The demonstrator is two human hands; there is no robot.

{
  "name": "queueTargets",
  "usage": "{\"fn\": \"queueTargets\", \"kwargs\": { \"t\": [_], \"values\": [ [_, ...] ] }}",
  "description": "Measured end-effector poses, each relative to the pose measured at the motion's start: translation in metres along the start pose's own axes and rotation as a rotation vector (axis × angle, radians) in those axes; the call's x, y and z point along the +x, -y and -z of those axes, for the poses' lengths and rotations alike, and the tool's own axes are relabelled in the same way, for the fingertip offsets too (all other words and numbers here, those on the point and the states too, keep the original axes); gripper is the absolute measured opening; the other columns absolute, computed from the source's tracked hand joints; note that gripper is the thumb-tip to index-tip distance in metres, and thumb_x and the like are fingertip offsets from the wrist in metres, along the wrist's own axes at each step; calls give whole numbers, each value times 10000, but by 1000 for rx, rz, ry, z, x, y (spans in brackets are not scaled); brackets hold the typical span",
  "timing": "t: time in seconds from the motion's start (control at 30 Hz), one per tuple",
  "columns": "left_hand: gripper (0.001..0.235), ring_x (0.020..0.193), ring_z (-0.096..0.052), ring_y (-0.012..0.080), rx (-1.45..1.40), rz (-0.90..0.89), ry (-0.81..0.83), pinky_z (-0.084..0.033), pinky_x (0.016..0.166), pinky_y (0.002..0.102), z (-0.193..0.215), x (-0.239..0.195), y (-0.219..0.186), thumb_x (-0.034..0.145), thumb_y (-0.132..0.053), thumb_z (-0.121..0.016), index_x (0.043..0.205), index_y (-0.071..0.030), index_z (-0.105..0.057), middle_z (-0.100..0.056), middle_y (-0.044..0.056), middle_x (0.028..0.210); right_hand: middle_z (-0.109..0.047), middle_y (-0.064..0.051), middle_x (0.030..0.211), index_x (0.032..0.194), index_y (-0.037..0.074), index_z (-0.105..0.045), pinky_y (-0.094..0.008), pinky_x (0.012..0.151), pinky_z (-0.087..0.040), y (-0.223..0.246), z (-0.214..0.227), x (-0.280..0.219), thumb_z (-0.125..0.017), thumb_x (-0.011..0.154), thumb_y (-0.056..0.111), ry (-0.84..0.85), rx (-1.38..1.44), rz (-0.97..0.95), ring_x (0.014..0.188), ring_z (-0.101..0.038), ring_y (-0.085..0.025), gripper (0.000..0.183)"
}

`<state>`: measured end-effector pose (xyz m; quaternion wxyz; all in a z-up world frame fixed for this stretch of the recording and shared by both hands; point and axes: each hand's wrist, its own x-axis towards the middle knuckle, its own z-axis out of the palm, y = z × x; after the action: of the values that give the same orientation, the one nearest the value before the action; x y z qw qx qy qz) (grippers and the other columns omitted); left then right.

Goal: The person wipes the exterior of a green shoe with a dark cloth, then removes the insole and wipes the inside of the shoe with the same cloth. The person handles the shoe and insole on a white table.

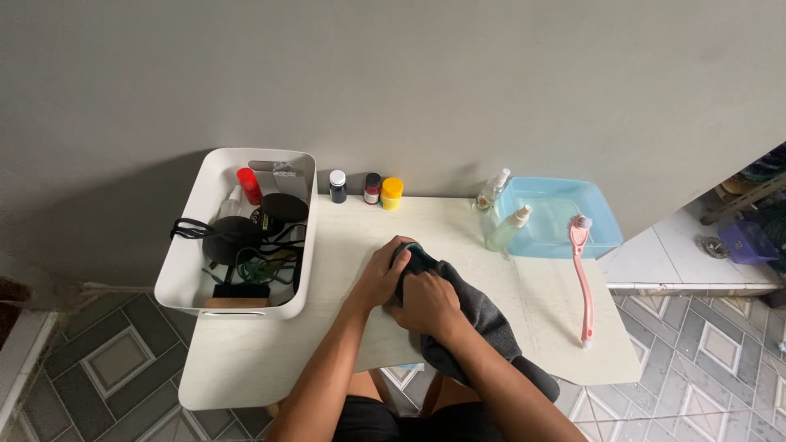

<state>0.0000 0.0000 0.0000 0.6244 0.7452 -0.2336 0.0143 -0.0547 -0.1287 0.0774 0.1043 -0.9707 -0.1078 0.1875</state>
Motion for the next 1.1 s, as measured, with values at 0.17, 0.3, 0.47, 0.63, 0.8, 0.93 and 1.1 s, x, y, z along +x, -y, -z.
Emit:
{"fn": "queueTargets", "kwargs": {
  "t": [0.17,0.3,0.47,0.63,0.8,0.93,1.1],
  "values": [
    [449,935,-677,319,8,2,-25,-526,908,468,-1,1,0,1070,-462,-355,1160,-140,-654,-667,165,918,-736,-170,994,1019,6,-710,-461,867,-584,-10,8,11,-672,780,320,-42,75,108,1082,-674,-387,396],
    [429,914,-675,344,33,-36,-27,-530,881,473,-3,-1,3,1075,-453,-348,1158,-162,-652,-650,176,896,-679,-210,1244,1108,15,-690,-479,979,-544,-22,6,8,-726,759,333,-53,107,221,1205,-634,-408,474],
    [472,916,-678,346,45,-35,-36,-529,889,472,-1,1,-6,1071,-486,-337,1163,-141,-645,-656,182,901,-740,-198,1085,1073,13,-691,-445,901,-579,-30,4,21,-705,803,342,18,200,169,1064,-711,-365,426],
    [472,924,-676,343,51,-11,-26,-527,908,471,-4,-4,-6,1073,-498,-320,1174,-159,-633,-658,169,916,-732,-242,1084,1141,-30,-624,-476,811,-602,-28,-24,28,-716,812,412,-107,253,117,1012,-731,-392,559],
    [468,941,-681,389,87,-48,-23,-533,907,512,-4,-2,-2,1071,-500,-322,1203,-168,-623,-662,182,925,-634,-244,1244,1253,-21,-582,-499,883,-592,-20,-9,14,-756,761,361,-125,207,130,1105,-685,-434,647],
    [465,938,-682,391,79,-63,-21,-535,882,508,-3,-2,3,1080,-508,-327,1190,-167,-624,-649,187,910,-640,-244,1246,1186,-5,-642,-498,868,-594,-35,-23,26,-729,746,332,-138,254,200,1083,-697,-441,561],
    [511,909,-679,354,100,-54,-21,-529,898,480,-5,-3,3,1062,-570,-298,1181,-181,-607,-638,148,889,-749,-229,1037,1088,11,-666,-479,806,-597,-33,-20,25,-700,753,317,-134,281,254,969,-742,-413,455]
  ]
}}
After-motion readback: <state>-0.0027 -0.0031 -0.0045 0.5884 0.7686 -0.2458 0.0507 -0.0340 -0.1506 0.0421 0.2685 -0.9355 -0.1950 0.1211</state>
